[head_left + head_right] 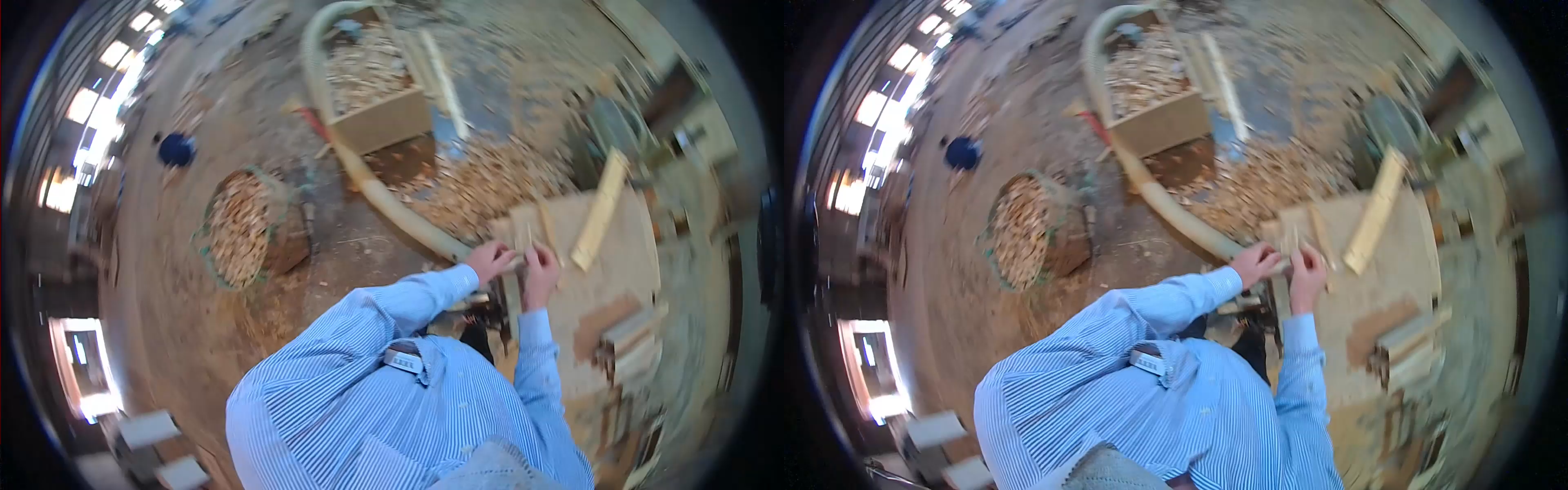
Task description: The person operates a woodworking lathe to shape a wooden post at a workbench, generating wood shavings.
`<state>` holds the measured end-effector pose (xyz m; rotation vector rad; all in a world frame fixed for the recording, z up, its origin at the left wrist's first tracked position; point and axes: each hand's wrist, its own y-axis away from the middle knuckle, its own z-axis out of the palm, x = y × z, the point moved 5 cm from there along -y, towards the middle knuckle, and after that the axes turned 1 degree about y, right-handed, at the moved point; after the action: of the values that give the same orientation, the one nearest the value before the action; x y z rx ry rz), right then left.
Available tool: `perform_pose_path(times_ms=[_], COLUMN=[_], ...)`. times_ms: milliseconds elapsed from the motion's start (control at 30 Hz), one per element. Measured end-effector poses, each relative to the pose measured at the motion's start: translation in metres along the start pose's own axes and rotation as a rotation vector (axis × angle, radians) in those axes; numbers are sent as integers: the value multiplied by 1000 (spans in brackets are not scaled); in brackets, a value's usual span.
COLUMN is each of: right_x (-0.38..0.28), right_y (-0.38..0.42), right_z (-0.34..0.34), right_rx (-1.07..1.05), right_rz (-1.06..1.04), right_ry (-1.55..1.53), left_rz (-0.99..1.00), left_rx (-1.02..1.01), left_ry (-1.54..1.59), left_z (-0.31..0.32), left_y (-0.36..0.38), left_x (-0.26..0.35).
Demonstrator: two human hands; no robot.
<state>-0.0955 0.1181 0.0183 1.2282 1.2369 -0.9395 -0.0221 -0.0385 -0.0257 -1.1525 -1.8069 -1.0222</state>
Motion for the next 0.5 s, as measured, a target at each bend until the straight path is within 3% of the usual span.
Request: perform_pose_path(times_ms=[100,133,200,233,333,367,500], right_x=[11,4,-4,-5,-10,-15,-7], right_y=[28,35,58,66,83,83,81], right_z=[48,62,98,117,149,157,166], right_rx=[-151,-183,-424,-544,-604,-587,-492], right_rz=[30,9,33,-8,-152,-301,-665], right_ry=[-38,-43,35,11,147,289,718], left_rz=[-80,-64,-240,-225,-394,-453,-521], left_rx=[173,209,4,13,131,152,488], left_ry=[567,567,966,972,1007,1012,876], left_z=[-44,-60,-73,-85,-134,-153,-214], left_y=[24,27,35,46,98,115,188], left_x=[-27,-40,-64,-64,-82,-92,-215])
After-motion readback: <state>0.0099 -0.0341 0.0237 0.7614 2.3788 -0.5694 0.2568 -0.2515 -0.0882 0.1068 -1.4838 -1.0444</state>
